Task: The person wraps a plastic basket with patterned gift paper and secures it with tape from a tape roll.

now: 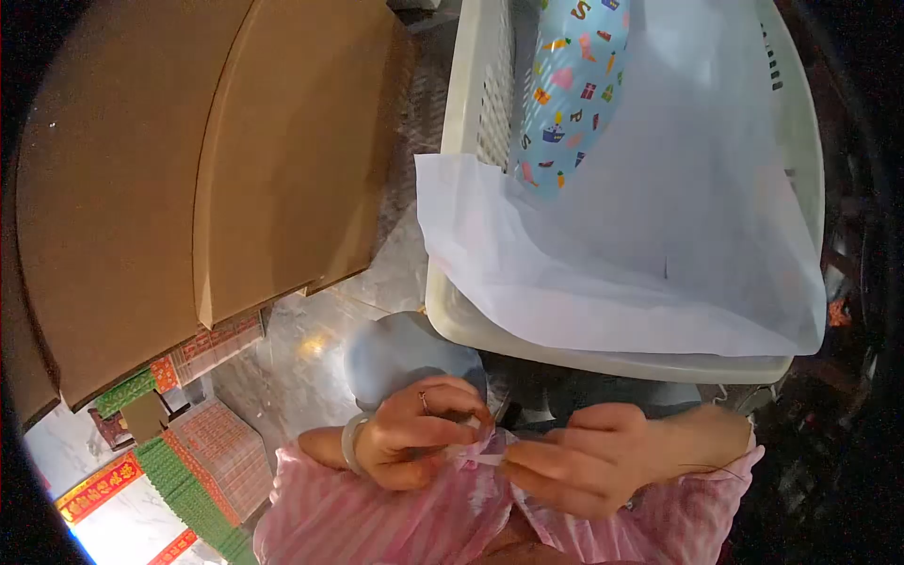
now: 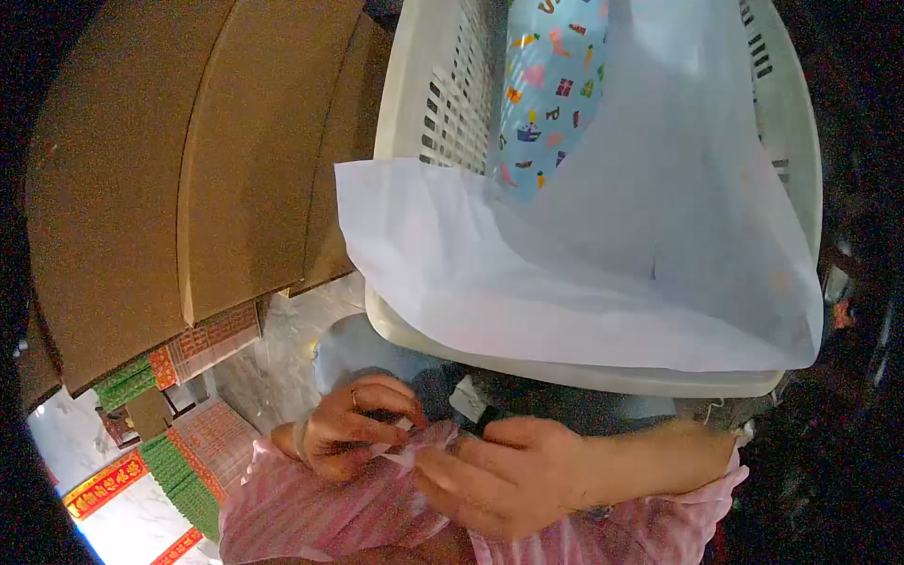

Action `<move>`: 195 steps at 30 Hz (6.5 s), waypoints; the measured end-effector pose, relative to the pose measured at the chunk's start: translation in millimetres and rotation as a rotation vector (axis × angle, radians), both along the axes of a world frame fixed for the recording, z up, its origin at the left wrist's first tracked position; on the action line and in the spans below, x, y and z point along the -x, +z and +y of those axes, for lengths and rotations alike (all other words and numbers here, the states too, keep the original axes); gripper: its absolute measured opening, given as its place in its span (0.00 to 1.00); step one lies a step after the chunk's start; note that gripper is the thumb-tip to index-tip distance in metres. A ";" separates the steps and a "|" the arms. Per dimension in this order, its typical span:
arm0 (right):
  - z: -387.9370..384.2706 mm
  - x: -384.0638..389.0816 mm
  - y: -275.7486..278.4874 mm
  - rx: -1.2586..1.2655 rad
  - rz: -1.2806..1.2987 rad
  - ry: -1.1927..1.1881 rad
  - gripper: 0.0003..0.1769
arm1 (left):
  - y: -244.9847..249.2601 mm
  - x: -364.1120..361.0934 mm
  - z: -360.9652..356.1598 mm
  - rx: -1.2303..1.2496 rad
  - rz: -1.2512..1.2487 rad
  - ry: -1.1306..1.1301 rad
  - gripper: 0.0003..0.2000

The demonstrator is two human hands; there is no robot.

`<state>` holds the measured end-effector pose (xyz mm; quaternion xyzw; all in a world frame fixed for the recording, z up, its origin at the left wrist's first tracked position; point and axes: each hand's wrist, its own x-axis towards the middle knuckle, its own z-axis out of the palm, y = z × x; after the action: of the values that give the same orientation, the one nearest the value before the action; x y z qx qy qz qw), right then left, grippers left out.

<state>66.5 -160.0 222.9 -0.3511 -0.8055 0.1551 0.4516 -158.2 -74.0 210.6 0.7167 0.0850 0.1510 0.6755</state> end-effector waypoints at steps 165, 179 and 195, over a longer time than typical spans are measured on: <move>88.0 18.4 -73.4 0.736 0.250 0.164 0.05 | -17.2 26.6 42.4 -0.293 -0.094 0.291 0.15; 87.0 16.8 -74.5 0.673 0.126 0.168 0.04 | -20.0 30.8 39.9 -0.281 -0.121 0.331 0.15; 94.4 12.4 -68.3 0.516 -0.072 0.260 0.20 | -18.6 30.4 40.4 -0.265 -0.114 0.344 0.14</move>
<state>54.1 -65.6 154.6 -0.3535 -0.7931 0.3987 0.2950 -188.6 -33.6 192.0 0.7643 0.1469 0.3141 0.5437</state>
